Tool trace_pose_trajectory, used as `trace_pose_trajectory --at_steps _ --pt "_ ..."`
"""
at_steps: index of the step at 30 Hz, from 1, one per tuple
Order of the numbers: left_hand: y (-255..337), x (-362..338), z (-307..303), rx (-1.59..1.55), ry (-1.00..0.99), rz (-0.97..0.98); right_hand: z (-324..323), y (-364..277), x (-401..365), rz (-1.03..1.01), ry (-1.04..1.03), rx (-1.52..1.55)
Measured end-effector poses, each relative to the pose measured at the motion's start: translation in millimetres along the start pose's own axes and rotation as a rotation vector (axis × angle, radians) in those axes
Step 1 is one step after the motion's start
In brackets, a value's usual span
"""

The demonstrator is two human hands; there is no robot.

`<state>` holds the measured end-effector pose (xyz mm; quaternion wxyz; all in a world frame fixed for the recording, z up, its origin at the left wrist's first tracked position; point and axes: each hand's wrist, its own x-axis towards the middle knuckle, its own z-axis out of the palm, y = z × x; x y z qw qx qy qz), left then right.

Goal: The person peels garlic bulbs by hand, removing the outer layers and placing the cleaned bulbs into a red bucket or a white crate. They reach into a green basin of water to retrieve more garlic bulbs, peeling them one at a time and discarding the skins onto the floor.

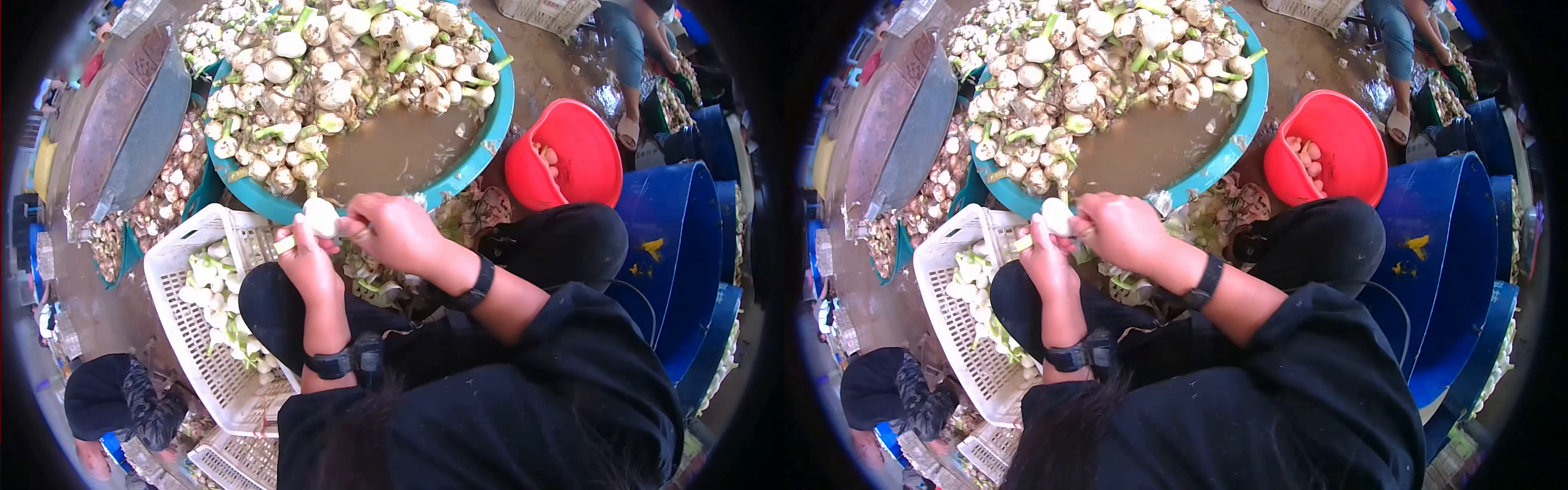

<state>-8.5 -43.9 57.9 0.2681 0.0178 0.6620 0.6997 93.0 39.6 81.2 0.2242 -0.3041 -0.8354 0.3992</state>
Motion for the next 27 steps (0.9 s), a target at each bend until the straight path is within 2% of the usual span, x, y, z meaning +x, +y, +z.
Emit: trace_pose_trajectory --at_steps 1,3,5,7,8,10,11,13,14,17,19,21,22,26,27 --pt "-3 1 -3 0.009 -0.005 0.0 5 -5 4 0.006 0.006 0.005" --pt "-9 5 -7 0.382 -0.022 0.542 9 -10 12 0.028 -0.035 -0.079" --pt "-11 6 -6 0.397 0.014 0.528 11 -3 15 0.013 -0.046 -0.026" --pt "-14 8 -5 0.532 -0.014 0.824 14 7 15 0.085 -0.071 0.076" --pt "-14 6 -4 0.53 -0.011 0.82 16 15 13 0.085 -0.075 0.074" --pt "-3 -3 1 0.041 -0.054 0.191 17 42 6 0.183 -0.076 -0.134" --pt "3 -1 1 -0.12 -0.055 0.068 18 62 0 0.299 -0.188 -0.186" --pt "16 2 -3 -0.279 -0.016 -0.134 17 80 -15 0.264 -0.535 -0.464" --pt "13 6 -7 -0.27 -0.039 -0.126 21 79 -18 0.261 -0.54 -0.463" --pt "7 5 -4 -0.229 0.013 -0.161 2 16 -7 0.116 -0.214 -0.099" --pt "5 1 2 -0.272 -0.001 -0.163 2 -6 1 0.028 -0.128 -0.075" --pt "9 -4 9 -0.087 0.08 0.077 11 -5 5 -0.042 -0.08 -0.126" --pt "4 3 -1 0.132 0.051 0.19 14 -3 6 -0.114 -0.044 -0.176" --pt "3 -2 -2 0.216 0.0 0.302 19 5 7 -0.055 -0.087 -0.098" --pt "6 -3 0 0.057 0.007 0.162 18 13 7 0.026 -0.12 -0.123"
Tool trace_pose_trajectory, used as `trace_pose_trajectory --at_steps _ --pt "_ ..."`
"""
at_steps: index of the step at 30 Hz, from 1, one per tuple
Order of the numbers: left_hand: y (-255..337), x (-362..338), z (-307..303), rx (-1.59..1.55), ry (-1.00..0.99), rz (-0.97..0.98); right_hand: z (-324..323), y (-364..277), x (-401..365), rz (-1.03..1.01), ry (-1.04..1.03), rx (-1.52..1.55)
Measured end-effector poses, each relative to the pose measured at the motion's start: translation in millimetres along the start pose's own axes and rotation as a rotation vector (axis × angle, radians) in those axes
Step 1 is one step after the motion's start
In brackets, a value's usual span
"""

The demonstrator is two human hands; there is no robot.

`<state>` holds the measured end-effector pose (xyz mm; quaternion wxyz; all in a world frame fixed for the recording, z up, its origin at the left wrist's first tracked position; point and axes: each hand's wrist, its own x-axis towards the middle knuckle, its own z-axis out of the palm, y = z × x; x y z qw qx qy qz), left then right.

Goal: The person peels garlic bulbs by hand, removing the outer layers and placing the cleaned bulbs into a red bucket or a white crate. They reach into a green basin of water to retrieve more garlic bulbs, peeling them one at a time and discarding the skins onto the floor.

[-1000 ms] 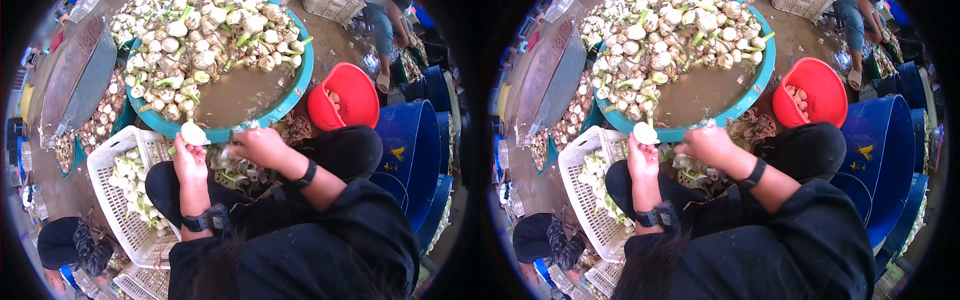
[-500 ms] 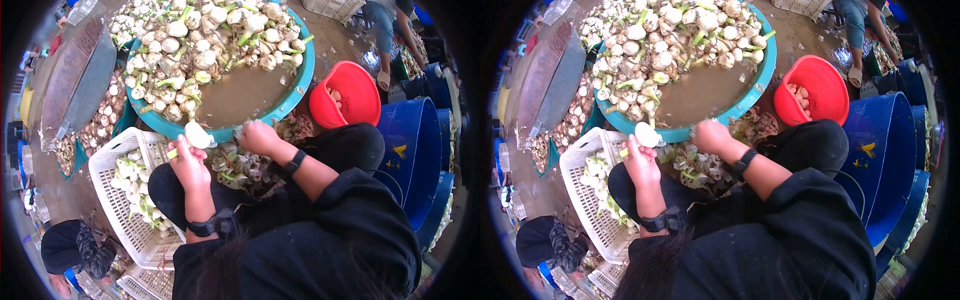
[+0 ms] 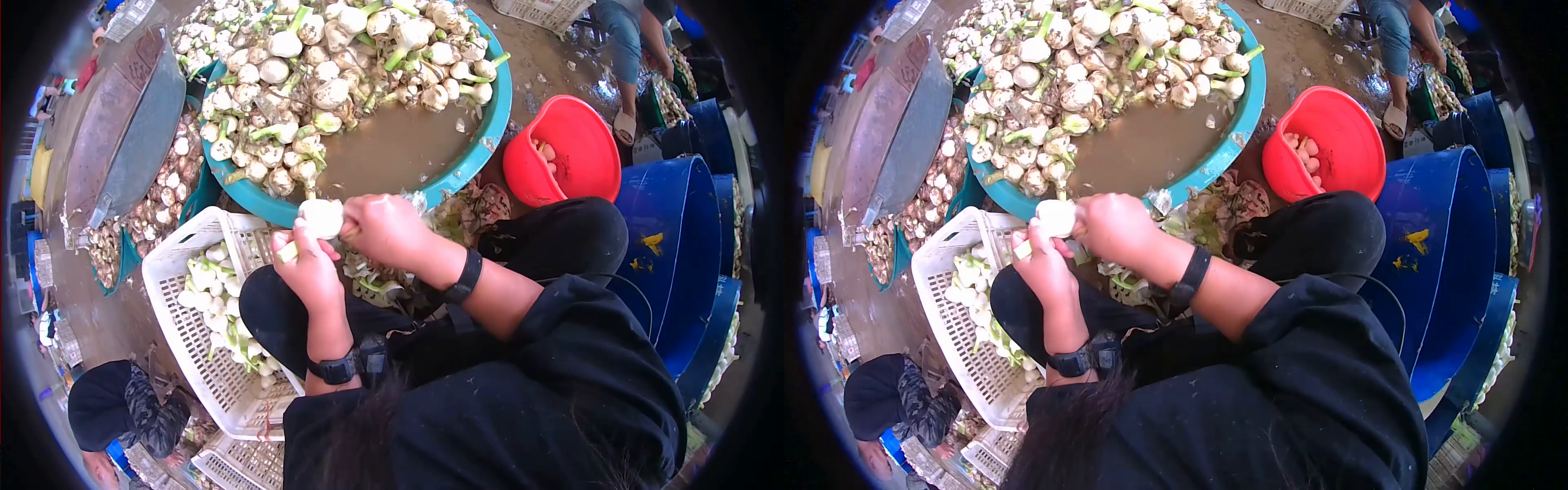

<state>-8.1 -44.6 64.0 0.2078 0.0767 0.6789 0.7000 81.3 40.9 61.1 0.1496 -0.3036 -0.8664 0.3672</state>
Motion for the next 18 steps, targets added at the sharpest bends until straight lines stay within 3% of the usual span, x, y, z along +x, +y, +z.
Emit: trace_pose_trajectory --at_steps 2,4,5,7,8,10,11,12,14,18 --pt "8 4 -6 -0.332 0.03 -0.372 6 25 0 0.223 -0.118 -0.098" --pt "9 15 -23 -0.46 -0.036 -0.496 5 41 -10 0.233 -0.417 -0.249" --pt "8 19 -29 -0.484 -0.033 -0.532 6 36 -11 0.225 -0.423 -0.249" --pt "7 18 -33 -0.526 -0.022 -0.508 -10 -4 -7 0.184 -0.359 0.016" --pt "8 18 -34 -0.569 -0.024 -0.476 -3 -11 -2 0.064 -0.268 0.147" --pt "22 25 -58 -0.884 0.013 -0.258 18 -9 18 0.131 -0.28 0.496" --pt "21 35 -93 -1.147 -0.089 -0.171 48 7 34 0.254 -0.136 0.584" --pt "57 25 -94 -1.196 0.114 -0.136 74 21 52 0.375 0.008 0.67" --pt "71 29 -115 -1.21 0.3 -0.017 87 19 85 0.663 -0.014 0.605" --pt "44 31 -92 -0.995 0.057 -0.137 119 22 125 0.83 -0.201 0.55"
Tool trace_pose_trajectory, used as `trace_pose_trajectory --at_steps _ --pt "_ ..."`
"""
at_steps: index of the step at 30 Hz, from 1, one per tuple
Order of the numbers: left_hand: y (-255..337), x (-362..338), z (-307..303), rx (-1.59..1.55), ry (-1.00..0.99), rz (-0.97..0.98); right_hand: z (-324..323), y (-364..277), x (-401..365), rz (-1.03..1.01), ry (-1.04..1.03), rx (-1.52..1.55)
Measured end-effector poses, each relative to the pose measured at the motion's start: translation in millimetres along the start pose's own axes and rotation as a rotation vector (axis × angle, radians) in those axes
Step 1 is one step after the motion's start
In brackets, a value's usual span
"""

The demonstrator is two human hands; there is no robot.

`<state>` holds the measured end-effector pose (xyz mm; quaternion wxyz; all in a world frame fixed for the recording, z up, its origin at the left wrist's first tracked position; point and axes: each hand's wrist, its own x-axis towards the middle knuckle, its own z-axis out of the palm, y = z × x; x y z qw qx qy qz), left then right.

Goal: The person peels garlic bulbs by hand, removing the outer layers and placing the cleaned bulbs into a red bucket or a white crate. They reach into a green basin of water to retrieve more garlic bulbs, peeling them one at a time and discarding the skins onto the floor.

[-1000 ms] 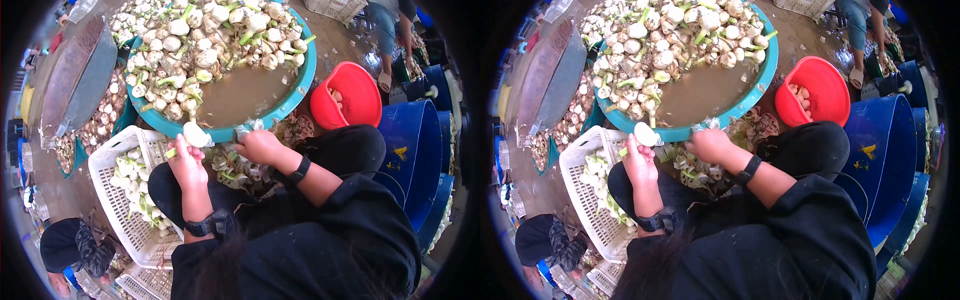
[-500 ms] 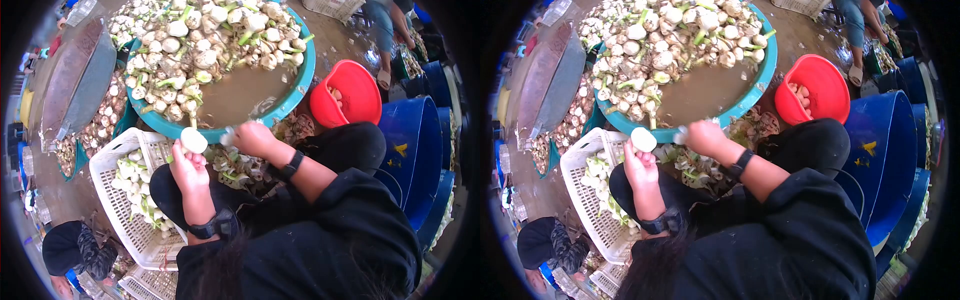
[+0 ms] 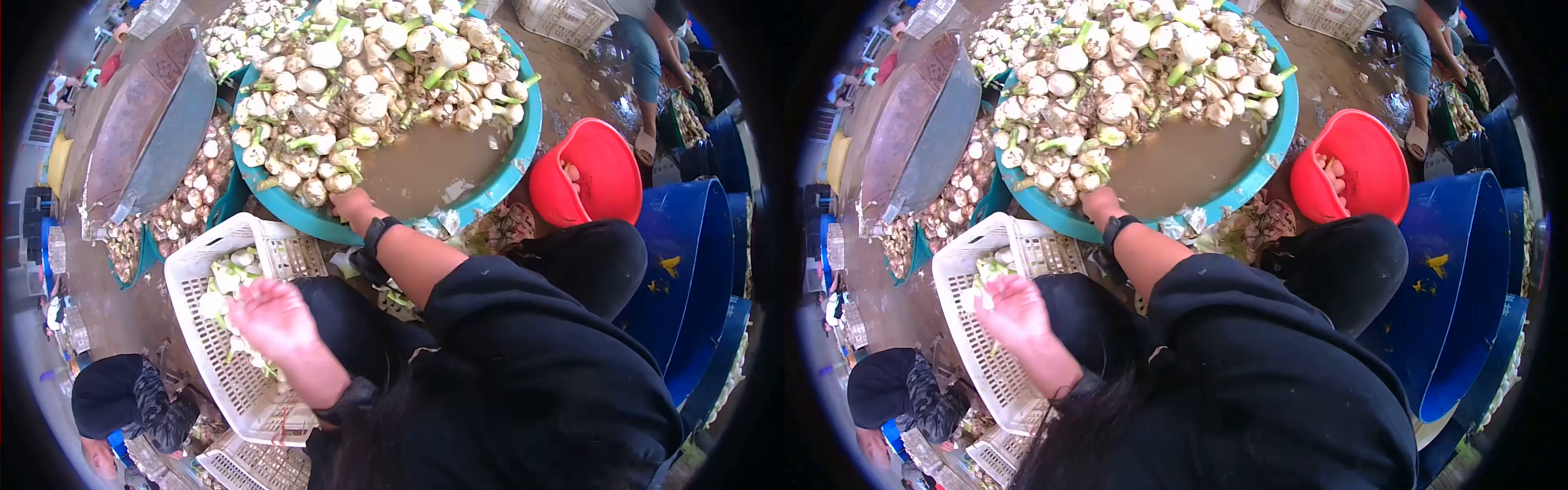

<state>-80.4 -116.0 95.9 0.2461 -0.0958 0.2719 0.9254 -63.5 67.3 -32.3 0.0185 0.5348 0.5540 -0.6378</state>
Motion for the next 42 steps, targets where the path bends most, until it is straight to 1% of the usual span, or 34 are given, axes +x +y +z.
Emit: trace_pose_trajectory --at_steps 2,3,4,5,7,8,10,11,13,14,16,17,19,20,21,22,23,24,25,26,28,29,31,32,33,34,35,36,37,38,39,40,41,42 --pt "-25 2 9 0.302 0.151 -0.1 6 21 14 -0.265 0.054 -0.248" --pt "-39 -2 20 0.392 0.224 -0.124 -3 26 9 -0.299 0.052 -0.297" --pt "-50 6 9 0.497 0.23 -0.184 -14 32 -8 -0.429 0.067 -0.278" --pt "-64 9 4 0.584 0.322 -0.239 -28 36 -35 -0.552 0.08 -0.259" --pt "-83 12 1 0.744 0.285 -0.362 -61 34 -94 -0.666 -0.067 -0.213" --pt "-92 8 5 0.807 0.274 -0.393 -71 36 -110 -0.654 -0.066 -0.222" --pt "-109 2 11 0.748 -0.02 -0.423 -86 40 -131 -0.762 -0.079 -0.541" --pt "-115 2 9 0.84 -0.079 -0.379 -90 42 -135 -0.759 -0.069 -0.544" --pt "-123 0 4 0.905 -0.076 -0.353 -97 45 -140 -0.932 0.109 -0.953" --pt "-125 -1 2 0.976 -0.063 -0.323 -98 46 -143 -0.931 0.114 -0.953" --pt "-127 -3 0 0.917 -0.047 -0.37 -96 44 -149 -0.961 0.156 -1.149" --pt "-129 -4 -1 0.874 -0.044 -0.356 -95 45 -150 -0.961 0.157 -1.145" --pt "-129 -2 -5 0.832 -0.042 -0.338 -95 43 -150 -0.857 0.088 -0.88" --pt "-127 2 -8 0.825 -0.014 -0.436 -94 45 -146 -0.857 0.089 -0.878" --pt "-124 5 -9 0.82 0.016 -0.538 -93 49 -141 -0.775 0.1 -0.777" --pt "-123 6 -10 0.823 0.016 -0.541 -93 53 -136 -0.692 0.11 -0.677" --pt "-123 9 -10 0.796 0.055 -0.568 -96 56 -131 -0.69 0.11 -0.676" --pt "-123 11 -10 0.768 0.093 -0.595 -102 57 -129 -0.655 -0.028 -0.469" --pt "-122 12 -11 0.805 0.04 -0.62 -108 57 -127 -0.615 -0.16 -0.261" --pt "-122 12 -11 0.806 0.038 -0.625 -111 58 -126 -0.612 -0.156 -0.26" --pt "-122 11 -11 0.658 -0.112 -0.707 -118 55 -128 -0.22 -0.352 0.284" --pt "-124 11 -12 0.658 -0.115 -0.708 -118 62 -120 -0.046 -0.422 0.449" --pt "-125 9 -9 0.542 -0.292 -0.702 -125 58 -125 -0.059 -0.419 0.442" --pt "-123 9 -8 0.543 -0.294 -0.701 -128 56 -128 -0.07 -0.419 0.436" --pt "-116 6 4 0.604 -0.319 -0.7 -128 56 -132 -0.188 -0.346 0.389" --pt "-112 5 11 0.666 -0.346 -0.7 -127 61 -131 -0.189 -0.346 0.393" --pt "-106 10 11 0.901 -0.433 -0.754 -124 67 -127 -0.523 -0.144 0.126" --pt "-106 5 12 0.906 -0.435 -0.759 -123 68 -129 -0.838 0.068 -0.15" --pt "-105 0 14 1.092 -0.607 -0.668 -124 68 -130 -0.823 0.181 -0.226" --pt "-104 -4 15 1.272 -0.781 -0.563 -125 66 -131 -0.822 0.186 -0.222" --pt "-107 -7 17 1.277 -0.795 -0.46 -126 62 -133 -0.579 0.054 -0.128" --pt "-105 -12 18 1.281 -0.798 -0.464 -129 59 -135 -0.333 -0.076 -0.033" --pt "-102 -17 21 1.353 -0.881 -0.385 -136 53 -136 -0.145 -0.143 0.155" --pt "-99 -22 28 1.424 -0.966 -0.303 -133 57 -132 -0.146 -0.141 0.161"
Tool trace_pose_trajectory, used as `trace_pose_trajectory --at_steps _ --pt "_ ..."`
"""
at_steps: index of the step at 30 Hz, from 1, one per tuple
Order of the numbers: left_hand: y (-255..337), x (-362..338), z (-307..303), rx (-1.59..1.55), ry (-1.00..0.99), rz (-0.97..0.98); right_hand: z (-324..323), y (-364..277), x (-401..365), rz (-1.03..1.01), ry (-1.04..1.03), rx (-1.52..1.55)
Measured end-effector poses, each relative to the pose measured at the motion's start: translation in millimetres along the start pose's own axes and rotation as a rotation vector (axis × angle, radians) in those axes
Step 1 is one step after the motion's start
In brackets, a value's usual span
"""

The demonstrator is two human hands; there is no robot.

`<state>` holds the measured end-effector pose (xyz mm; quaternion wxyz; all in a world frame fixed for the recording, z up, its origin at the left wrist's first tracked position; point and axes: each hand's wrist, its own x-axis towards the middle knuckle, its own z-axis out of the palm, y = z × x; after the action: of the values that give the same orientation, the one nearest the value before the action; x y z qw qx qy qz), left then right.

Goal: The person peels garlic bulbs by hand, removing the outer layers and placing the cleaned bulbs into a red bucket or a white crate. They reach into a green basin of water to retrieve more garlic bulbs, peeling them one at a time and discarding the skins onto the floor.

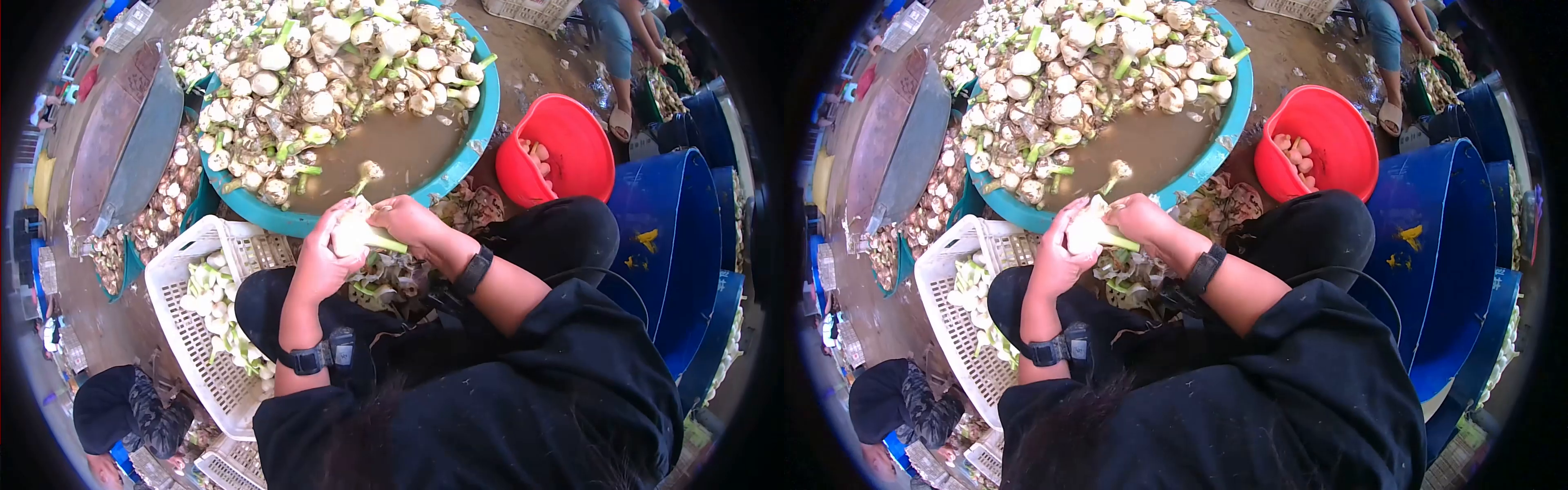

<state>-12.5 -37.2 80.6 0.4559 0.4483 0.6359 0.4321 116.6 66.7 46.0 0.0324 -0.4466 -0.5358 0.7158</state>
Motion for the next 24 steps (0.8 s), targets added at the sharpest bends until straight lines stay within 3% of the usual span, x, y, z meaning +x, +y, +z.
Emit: trace_pose_trajectory --at_steps 2,4,5,6,8,9,10,12,13,14,16,17,18,20,24 --pt "-6 -2 0 -0.012 0.022 0.093 7 17 13 0.035 -0.113 0.557" --pt "5 -1 -2 0.665 0.109 0.357 4 15 12 0.051 -0.12 0.546" --pt "13 -5 1 0.865 0.178 0.437 1 15 10 -0.062 -0.089 0.301" --pt "5 -4 2 0.864 0.178 0.437 -1 10 6 -0.171 -0.06 0.052" --pt "-26 -5 8 0.467 0.197 0.374 0 1 -2 -0.159 -0.073 -0.015" --pt "-30 -3 11 0.263 0.275 0.432 0 -1 -3 -0.141 -0.118 0.233" --pt "-34 -4 14 0.265 0.273 0.433 0 -4 -5 -0.123 -0.162 0.48" --pt "-38 -7 22 -0.243 0.501 0.363 -3 -5 -7 -0.058 -0.037 0.906" --pt "-35 -6 21 -0.25 0.611 0.28 -13 4 0 -0.092 0.036 1.022" --pt "-29 -9 19 -0.667 0.755 0.112 -26 14 5 -0.127 0.11 1.139" --pt "-31 -12 7 -0.732 0.925 0.091 -52 8 -5 -0.232 0.127 0.702" --pt "-40 -13 5 -0.531 0.944 0.158 -52 25 9 -0.392 0.182 0.068" --pt "-39 -14 7 -0.533 0.941 0.152 -37 11 -13 -0.585 0.256 -0.653" --pt "-28 -16 13 0.34 0.901 0.288 -12 -7 -27 -0.556 0.269 -0.743" --pt "-18 -13 31 0.513 0.873 0.548 17 -36 -26 -0.513 0.236 -0.608"
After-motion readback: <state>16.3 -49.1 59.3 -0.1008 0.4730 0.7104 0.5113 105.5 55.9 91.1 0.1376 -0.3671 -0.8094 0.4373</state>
